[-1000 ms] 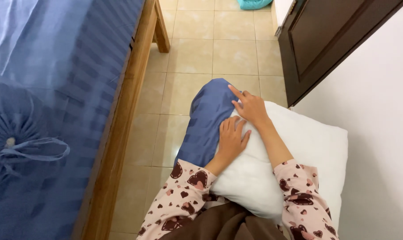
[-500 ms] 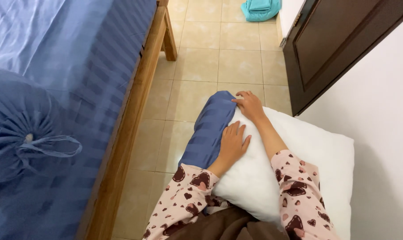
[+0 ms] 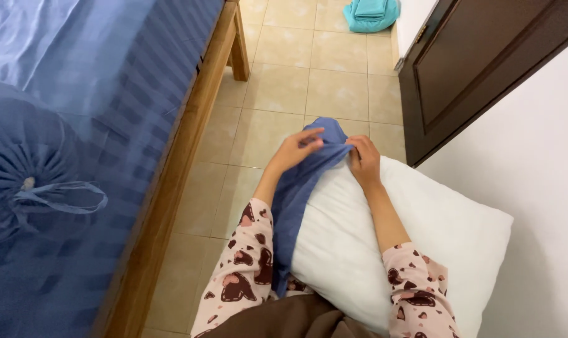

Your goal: The person sits on the floor and works a blue pillowcase over a white pillow, pulling the fabric over the corners and smoothing it until the pillow is fully covered. They then carry the covered pillow to the bed, place it beside the other pillows, and pat it into position.

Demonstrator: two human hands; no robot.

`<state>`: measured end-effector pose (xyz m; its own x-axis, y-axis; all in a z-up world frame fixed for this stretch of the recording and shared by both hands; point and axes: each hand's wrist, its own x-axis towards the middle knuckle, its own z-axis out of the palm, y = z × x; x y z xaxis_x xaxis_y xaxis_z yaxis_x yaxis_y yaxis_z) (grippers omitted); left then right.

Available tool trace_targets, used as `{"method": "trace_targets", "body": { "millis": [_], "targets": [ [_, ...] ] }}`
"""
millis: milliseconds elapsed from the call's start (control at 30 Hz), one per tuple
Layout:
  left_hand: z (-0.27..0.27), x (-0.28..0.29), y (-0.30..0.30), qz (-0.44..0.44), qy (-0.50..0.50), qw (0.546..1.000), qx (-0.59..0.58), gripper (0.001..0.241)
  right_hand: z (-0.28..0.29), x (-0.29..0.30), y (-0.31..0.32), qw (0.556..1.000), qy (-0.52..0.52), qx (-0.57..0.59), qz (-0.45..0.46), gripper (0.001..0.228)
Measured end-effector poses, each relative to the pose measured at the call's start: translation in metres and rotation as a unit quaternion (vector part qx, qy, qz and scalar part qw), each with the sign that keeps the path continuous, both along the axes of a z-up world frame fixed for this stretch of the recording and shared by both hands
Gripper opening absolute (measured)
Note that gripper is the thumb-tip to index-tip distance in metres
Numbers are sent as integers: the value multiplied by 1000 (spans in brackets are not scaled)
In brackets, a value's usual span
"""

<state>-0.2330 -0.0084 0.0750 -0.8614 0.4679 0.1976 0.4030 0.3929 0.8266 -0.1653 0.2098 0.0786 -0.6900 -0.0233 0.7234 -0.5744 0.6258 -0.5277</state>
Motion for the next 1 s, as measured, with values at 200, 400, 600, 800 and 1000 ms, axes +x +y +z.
{"method": "trace_targets", "body": {
  "millis": [200,400,600,800,1000],
  "targets": [
    [-39,-34,13,92,222,957,164,32,-15,-4,3,996,85,10,18,11],
    [14,-28,22,170,269,943,101,10,-3,-3,-1,999,42,15,30,11],
    [28,-23,79,108,314,928,168,8,-19,-19,2,1000,15,7,27,14],
    [-6,19,102,147,322,935,-35,20,-40,-24,36,997,-16,9,-76,5],
    [-33,55,72,162,365,917,6,33,-57,-35,53,983,-142,-67,-93,7]
  ]
}}
